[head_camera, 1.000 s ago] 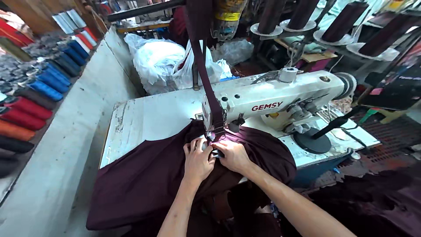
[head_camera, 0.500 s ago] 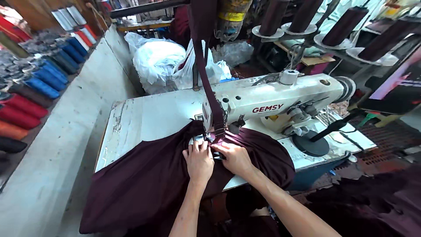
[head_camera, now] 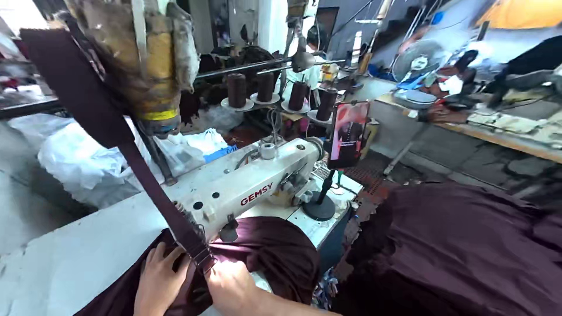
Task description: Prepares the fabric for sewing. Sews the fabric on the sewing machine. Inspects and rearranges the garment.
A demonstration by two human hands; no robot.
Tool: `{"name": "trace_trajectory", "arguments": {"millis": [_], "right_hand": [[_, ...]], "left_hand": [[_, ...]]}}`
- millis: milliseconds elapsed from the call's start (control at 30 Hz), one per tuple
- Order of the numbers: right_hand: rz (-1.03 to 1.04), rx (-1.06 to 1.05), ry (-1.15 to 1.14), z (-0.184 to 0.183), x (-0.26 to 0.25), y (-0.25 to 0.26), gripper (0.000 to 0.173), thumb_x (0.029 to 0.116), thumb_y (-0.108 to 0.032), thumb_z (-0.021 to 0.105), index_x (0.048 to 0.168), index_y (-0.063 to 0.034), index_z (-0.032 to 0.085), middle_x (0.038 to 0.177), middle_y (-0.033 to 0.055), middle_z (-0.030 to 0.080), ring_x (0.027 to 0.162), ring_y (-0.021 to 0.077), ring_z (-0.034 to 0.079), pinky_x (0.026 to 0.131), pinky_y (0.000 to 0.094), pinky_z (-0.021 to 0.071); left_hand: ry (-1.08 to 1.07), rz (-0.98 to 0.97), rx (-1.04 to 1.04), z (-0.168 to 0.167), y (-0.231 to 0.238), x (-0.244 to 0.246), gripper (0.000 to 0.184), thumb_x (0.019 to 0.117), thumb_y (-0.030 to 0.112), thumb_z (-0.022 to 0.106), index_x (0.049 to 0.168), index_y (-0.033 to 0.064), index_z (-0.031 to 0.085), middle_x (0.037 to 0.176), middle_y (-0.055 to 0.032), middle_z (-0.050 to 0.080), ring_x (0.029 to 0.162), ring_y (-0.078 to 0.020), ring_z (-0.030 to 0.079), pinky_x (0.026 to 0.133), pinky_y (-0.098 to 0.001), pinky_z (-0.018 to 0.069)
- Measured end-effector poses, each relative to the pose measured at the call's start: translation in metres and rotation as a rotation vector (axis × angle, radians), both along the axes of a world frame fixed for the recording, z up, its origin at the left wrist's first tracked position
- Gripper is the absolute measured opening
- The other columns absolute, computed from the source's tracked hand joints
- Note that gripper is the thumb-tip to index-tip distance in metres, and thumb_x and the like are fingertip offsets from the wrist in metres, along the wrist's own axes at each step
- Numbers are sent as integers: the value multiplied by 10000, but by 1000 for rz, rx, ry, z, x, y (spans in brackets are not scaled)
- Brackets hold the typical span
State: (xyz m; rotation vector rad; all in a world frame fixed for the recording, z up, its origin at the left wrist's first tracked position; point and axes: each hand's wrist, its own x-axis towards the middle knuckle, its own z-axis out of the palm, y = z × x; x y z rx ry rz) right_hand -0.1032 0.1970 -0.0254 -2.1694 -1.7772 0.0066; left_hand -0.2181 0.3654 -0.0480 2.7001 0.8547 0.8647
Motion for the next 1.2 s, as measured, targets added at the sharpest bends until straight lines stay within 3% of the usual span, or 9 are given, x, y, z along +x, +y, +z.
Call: {"name": "trace_trajectory", "arguments": {"millis": [200, 333, 500, 600, 733, 867, 967, 1067, 1200], "right_hand": [[22, 49, 29, -8, 5, -1, 128, 911, -106, 625, 978, -47, 717, 838, 116, 707, 755, 290, 722, 568, 469, 563], [49, 145, 13, -16, 12, -6, 171, 860, -126, 687, 1023, -91, 727, 893, 88, 712, 761, 274, 714, 569, 475, 571], [134, 91, 21, -13, 31, -2, 213, 886, -164, 649, 1063, -137, 764, 974, 89, 760, 853, 301, 747, 667, 561, 589], [80, -34, 77, -4, 63, 7, 268, 962, -264, 627, 1110, -86, 762, 1027, 154, 759, 956, 365, 736, 789, 613, 576], [-127, -157, 176, 9, 104, 26, 606, 957, -514, 630, 1232, 25, 662, 1120, 254, 710, 1083, 416, 690, 940, 633, 520], [118, 23, 110, -15, 109, 35, 364, 993, -294, 562, 1147, -9, 728, 1075, 187, 742, 1053, 285, 717, 943, 488, 561], [164, 84, 69, -27, 112, 49, 358, 981, -355, 594, 1123, -68, 752, 1081, 121, 754, 1071, 207, 708, 980, 414, 551], [214, -131, -10, -22, 103, 69, 413, 1048, -356, 528, 1266, -49, 699, 1252, 207, 701, 1231, 347, 645, 1082, 558, 460], [192, -200, 136, -5, 75, 78, 385, 1058, -231, 532, 1262, 66, 668, 1266, 302, 662, 1261, 422, 607, 1103, 571, 422]], "left_hand": [[-33, 155, -59, 20, -21, 7, 275, 910, 231, 624, 1011, 15, 760, 1149, -311, 640, 1121, -532, 588, 909, -715, 425], [-351, 133, -269, 18, -70, 3, 230, 983, 176, 606, 1060, -7, 723, 996, -142, 722, 886, -205, 710, 809, -385, 604], [-61, 123, -201, 4, -50, -5, 318, 1033, 328, 558, 1135, 100, 754, 1164, -127, 713, 1147, -308, 654, 1024, -516, 501], [17, 188, -198, 2, -24, -4, 384, 1058, 414, 468, 1134, 165, 751, 1198, -72, 694, 1191, -292, 608, 1017, -550, 453], [-35, 231, -147, -4, -1, 10, 442, 1084, 447, 391, 1163, 199, 749, 1229, -54, 682, 1188, -275, 606, 1008, -538, 459], [33, 311, -175, -5, 11, 24, 360, 948, 485, 619, 1188, 241, 731, 1307, -63, 619, 1230, -296, 550, 1034, -541, 414], [16, 329, -182, -4, 18, 29, 253, 930, 436, 689, 1088, 247, 748, 1234, -54, 625, 1184, -290, 558, 988, -542, 431], [-50, 285, -212, 2, 23, 31, 176, 954, 371, 692, 983, 213, 763, 1170, -68, 632, 1153, -312, 566, 955, -574, 453], [-63, 229, -263, 7, 30, 31, 221, 974, 389, 661, 1003, 200, 774, 1155, -63, 665, 1149, -305, 592, 979, -587, 443]]}}
